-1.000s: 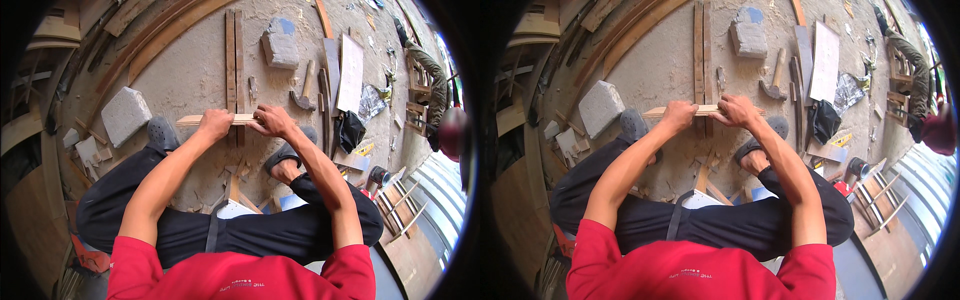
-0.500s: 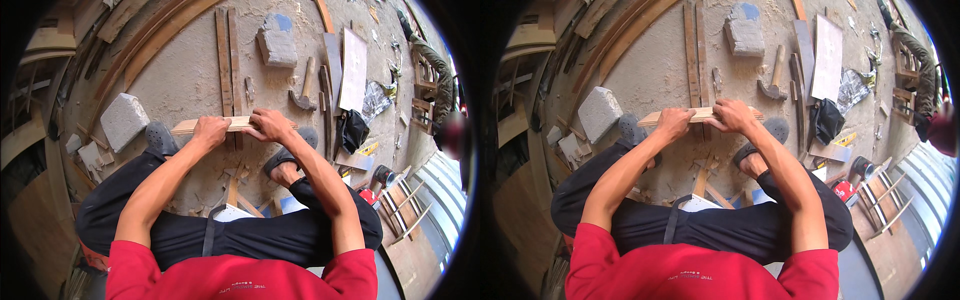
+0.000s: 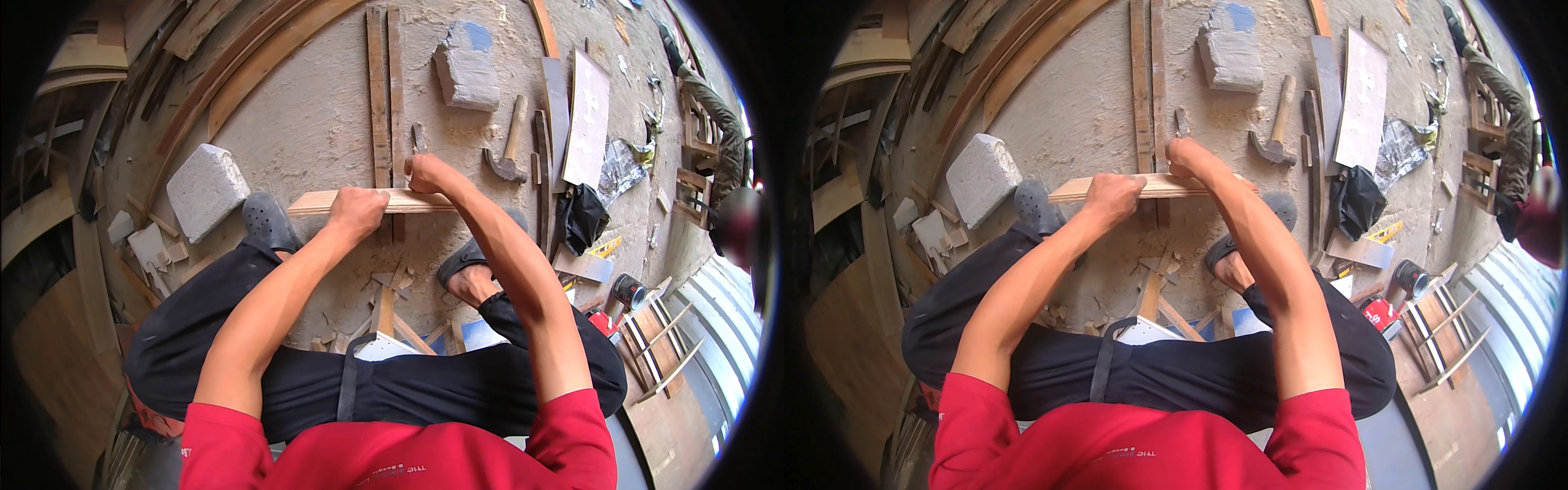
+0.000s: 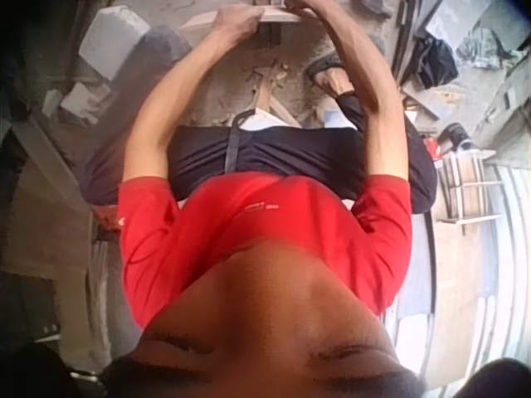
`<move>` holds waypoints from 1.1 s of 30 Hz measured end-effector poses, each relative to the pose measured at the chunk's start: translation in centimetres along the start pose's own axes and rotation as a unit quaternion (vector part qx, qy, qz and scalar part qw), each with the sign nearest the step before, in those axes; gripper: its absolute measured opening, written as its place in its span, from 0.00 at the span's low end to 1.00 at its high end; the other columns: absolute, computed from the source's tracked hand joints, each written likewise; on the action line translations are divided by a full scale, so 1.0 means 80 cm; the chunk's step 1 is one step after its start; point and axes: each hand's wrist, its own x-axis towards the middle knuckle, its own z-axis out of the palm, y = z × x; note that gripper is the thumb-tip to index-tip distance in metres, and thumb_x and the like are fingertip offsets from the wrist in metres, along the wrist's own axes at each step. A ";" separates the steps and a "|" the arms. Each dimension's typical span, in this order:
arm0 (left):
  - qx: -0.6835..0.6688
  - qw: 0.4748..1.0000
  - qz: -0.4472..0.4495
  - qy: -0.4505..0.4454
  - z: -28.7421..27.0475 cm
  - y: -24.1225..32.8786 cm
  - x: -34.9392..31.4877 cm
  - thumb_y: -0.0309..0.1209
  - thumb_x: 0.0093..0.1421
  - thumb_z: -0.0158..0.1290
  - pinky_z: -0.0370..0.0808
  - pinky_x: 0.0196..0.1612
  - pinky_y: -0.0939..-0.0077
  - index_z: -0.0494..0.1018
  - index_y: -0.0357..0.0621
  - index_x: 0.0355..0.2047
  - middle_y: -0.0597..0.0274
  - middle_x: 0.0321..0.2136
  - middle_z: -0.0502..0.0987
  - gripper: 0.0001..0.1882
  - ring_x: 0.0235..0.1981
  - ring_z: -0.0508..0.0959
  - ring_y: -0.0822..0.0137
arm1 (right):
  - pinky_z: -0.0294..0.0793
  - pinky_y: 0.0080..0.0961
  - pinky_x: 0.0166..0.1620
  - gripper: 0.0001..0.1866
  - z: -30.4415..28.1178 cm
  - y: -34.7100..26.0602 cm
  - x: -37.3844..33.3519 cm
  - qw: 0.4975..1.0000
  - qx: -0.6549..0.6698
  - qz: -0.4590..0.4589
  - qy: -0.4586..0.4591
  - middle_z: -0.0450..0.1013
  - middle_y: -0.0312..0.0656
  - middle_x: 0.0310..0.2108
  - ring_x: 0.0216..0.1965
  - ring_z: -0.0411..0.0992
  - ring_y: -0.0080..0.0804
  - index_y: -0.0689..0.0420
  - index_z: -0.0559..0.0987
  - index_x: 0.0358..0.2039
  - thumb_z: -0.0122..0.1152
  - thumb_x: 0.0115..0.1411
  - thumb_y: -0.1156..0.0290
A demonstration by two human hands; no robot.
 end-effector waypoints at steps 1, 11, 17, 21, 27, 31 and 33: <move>-0.001 1.000 0.002 0.005 0.000 0.001 0.000 0.28 0.52 0.50 0.76 0.25 0.57 0.74 0.46 0.27 0.51 0.20 0.79 0.04 0.24 0.81 0.52 | 0.77 0.41 0.40 0.11 0.001 0.000 0.010 0.998 -0.045 -0.011 -0.041 0.78 0.53 0.33 0.38 0.77 0.51 0.55 0.83 0.33 0.57 0.49 0.71; -0.008 1.000 -0.006 0.003 -0.005 0.002 -0.002 0.27 0.54 0.48 0.79 0.28 0.60 0.77 0.43 0.25 0.51 0.23 0.80 0.07 0.26 0.83 0.53 | 0.79 0.40 0.40 0.11 0.035 -0.002 0.028 0.999 0.016 0.042 -0.008 0.78 0.56 0.33 0.37 0.78 0.54 0.60 0.83 0.29 0.56 0.49 0.70; -0.008 1.000 -0.008 -0.007 -0.007 0.002 -0.002 0.27 0.54 0.48 0.79 0.28 0.59 0.77 0.44 0.25 0.50 0.22 0.80 0.07 0.27 0.83 0.53 | 0.79 0.42 0.39 0.11 0.044 0.002 0.031 0.999 0.007 0.034 0.041 0.78 0.57 0.31 0.36 0.78 0.55 0.60 0.83 0.27 0.56 0.50 0.68; -0.005 1.000 0.003 0.009 -0.003 0.001 0.001 0.27 0.53 0.49 0.78 0.27 0.59 0.76 0.44 0.25 0.51 0.22 0.80 0.06 0.25 0.82 0.53 | 0.79 0.42 0.40 0.11 0.044 0.005 0.037 1.000 -0.024 0.005 0.018 0.77 0.56 0.31 0.36 0.78 0.54 0.59 0.83 0.27 0.55 0.50 0.69; -0.002 1.000 0.003 0.024 0.005 -0.002 -0.001 0.28 0.52 0.49 0.77 0.25 0.60 0.75 0.46 0.24 0.52 0.20 0.79 0.05 0.23 0.82 0.53 | 0.78 0.41 0.41 0.12 0.049 0.001 0.045 0.999 -0.034 0.018 -0.002 0.77 0.56 0.33 0.38 0.77 0.53 0.58 0.83 0.29 0.55 0.51 0.66; 0.004 1.000 0.006 0.016 0.002 0.001 0.001 0.28 0.52 0.50 0.77 0.25 0.59 0.75 0.46 0.24 0.52 0.20 0.79 0.05 0.23 0.82 0.53 | 0.77 0.40 0.44 0.14 0.062 0.010 0.059 0.993 -0.097 0.024 -0.065 0.77 0.54 0.37 0.42 0.76 0.51 0.56 0.84 0.33 0.55 0.52 0.64; 0.004 1.000 0.006 0.016 0.002 0.001 0.002 0.29 0.52 0.50 0.77 0.25 0.59 0.75 0.46 0.24 0.52 0.20 0.79 0.05 0.23 0.82 0.53 | 0.77 0.38 0.46 0.15 0.061 0.010 0.064 0.985 -0.138 0.013 -0.107 0.77 0.53 0.40 0.45 0.76 0.49 0.56 0.84 0.34 0.56 0.51 0.63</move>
